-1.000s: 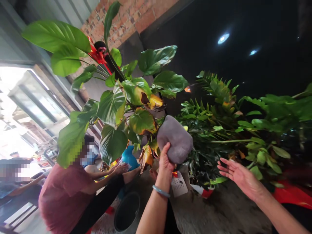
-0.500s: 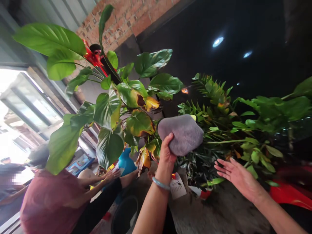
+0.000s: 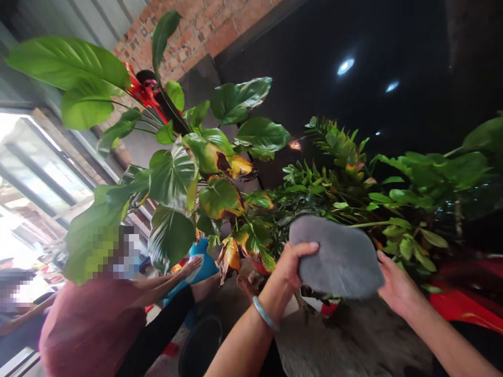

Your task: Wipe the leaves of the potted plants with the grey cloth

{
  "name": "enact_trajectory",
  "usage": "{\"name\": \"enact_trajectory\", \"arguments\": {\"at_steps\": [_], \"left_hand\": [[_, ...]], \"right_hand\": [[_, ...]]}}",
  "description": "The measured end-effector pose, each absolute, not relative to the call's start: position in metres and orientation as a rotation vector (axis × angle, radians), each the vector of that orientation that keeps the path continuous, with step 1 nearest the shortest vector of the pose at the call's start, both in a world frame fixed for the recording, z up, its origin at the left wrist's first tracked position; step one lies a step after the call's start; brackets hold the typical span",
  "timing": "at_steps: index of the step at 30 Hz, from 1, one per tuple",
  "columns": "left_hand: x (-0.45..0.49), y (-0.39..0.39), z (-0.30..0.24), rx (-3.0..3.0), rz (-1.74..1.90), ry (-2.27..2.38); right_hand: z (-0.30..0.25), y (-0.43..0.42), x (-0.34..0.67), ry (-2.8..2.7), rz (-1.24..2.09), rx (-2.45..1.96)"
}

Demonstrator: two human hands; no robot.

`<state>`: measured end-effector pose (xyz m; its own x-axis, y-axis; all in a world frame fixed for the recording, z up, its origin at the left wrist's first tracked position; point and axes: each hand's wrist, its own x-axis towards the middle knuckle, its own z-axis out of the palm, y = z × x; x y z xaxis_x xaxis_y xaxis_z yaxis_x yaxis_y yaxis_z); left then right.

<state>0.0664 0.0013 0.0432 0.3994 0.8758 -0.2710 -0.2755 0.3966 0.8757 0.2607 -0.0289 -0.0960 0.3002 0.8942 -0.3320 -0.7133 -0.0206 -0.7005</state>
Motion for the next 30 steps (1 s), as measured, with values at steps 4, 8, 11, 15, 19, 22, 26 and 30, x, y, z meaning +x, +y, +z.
{"name": "enact_trajectory", "arguments": {"at_steps": [4,8,11,15,19,22,26,30], "left_hand": [[0.078,0.031,0.071,0.892,1.227,0.736],[0.08,0.024,0.031,0.849,1.155,1.003],[0.066,-0.004,-0.001,0.904,0.792,1.141],[0.047,-0.015,0.015,0.999,0.658,1.045],[0.05,0.015,0.058,0.968,1.03,0.86],[0.061,0.032,0.06,0.902,1.206,0.858],[0.061,0.011,0.015,0.923,0.998,1.046],[0.039,-0.022,-0.013,1.064,0.622,1.11]], "right_hand": [[-0.083,-0.03,0.253,-0.135,1.359,-0.889],[-0.082,-0.03,0.251,-0.139,1.373,-0.868],[-0.089,-0.029,0.257,-0.127,1.389,-0.979],[-0.091,-0.031,0.262,-0.109,1.361,-1.051],[-0.085,-0.031,0.257,-0.127,1.318,-1.018],[-0.083,-0.029,0.252,-0.149,1.313,-0.974],[-0.087,-0.03,0.252,-0.186,1.343,-0.922],[-0.09,-0.032,0.259,-0.181,1.383,-0.986]]}}
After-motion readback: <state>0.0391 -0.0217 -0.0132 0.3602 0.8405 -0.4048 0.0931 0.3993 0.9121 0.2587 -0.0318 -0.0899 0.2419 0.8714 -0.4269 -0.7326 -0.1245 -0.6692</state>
